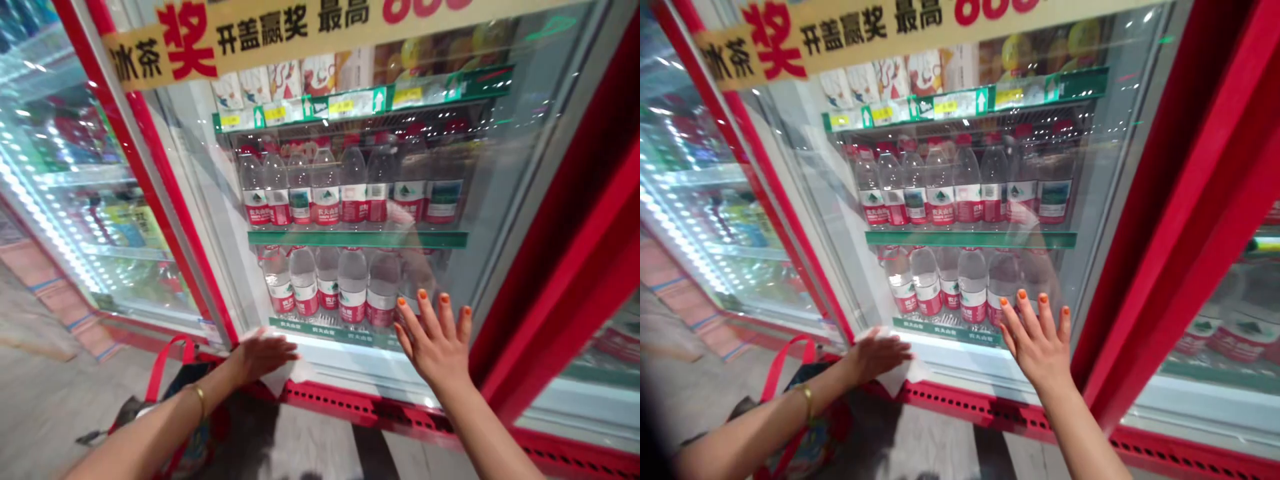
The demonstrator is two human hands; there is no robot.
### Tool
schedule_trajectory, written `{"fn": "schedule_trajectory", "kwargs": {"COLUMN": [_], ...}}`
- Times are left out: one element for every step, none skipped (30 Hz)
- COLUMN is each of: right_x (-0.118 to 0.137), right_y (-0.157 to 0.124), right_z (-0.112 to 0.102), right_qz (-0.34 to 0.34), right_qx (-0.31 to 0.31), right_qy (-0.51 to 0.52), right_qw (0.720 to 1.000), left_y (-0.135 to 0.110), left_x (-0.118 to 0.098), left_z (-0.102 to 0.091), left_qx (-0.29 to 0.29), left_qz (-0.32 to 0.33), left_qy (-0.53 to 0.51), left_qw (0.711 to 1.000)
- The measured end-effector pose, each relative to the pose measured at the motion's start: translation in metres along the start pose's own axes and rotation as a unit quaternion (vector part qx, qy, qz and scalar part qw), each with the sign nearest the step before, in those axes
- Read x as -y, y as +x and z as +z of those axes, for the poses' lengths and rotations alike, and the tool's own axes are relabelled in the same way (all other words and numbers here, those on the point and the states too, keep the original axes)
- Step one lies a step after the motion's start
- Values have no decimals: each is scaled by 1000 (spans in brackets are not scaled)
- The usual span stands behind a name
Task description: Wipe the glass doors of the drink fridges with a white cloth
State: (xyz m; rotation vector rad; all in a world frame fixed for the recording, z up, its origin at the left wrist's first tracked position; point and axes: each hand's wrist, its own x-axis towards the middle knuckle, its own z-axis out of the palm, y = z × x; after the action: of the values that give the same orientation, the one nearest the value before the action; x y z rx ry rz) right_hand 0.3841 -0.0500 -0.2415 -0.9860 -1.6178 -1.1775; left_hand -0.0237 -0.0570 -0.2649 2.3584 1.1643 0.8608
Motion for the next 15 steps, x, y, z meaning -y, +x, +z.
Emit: {"fn": "schedule_trajectory", "kwargs": {"right_x": [0,1,1,1,2,2,3,3,4,4,3,3,2,1,0], "right_y": [0,0,0,0,1,1,0,0,-1,-3,-5,-7,-9,-12,-15], "right_z": [1,2,3,3,2,2,1,0,0,-1,-1,0,1,2,3], "right_qz": [3,4,4,4,5,7,9,11,13,15,15,15,17,21,24], "right_qx": [-2,-5,-6,-7,-6,-6,-5,-4,-2,1,5,7,10,10,8], "right_qy": [-2,-3,-3,-2,0,2,5,9,13,17,20,23,26,28,28], "right_qw": [1000,1000,1000,1000,1000,1000,1000,1000,1000,1000,1000,1000,999,999,999], "left_y": [-7,-9,-7,-2,7,18,30,42,53,61,65,65,59,48,34], "left_x": [6,9,9,7,2,-5,-13,-23,-32,-39,-43,-44,-40,-33,-22], "left_z": [-16,-24,-23,-12,8,33,62,92,117,137,150,153,149,137,119], "left_qx": [-9,-22,-31,-34,-31,-13,8,34,62,87,103,111,108,98,78], "left_qz": [-12,-21,-25,-21,-9,12,36,66,103,136,164,186,200,206,200], "left_qy": [-31,-58,-79,-92,-98,-91,-83,-70,-53,-35,-15,14,49,88,128], "left_qw": [999,998,996,995,995,996,996,995,991,986,981,976,973,970,968]}}
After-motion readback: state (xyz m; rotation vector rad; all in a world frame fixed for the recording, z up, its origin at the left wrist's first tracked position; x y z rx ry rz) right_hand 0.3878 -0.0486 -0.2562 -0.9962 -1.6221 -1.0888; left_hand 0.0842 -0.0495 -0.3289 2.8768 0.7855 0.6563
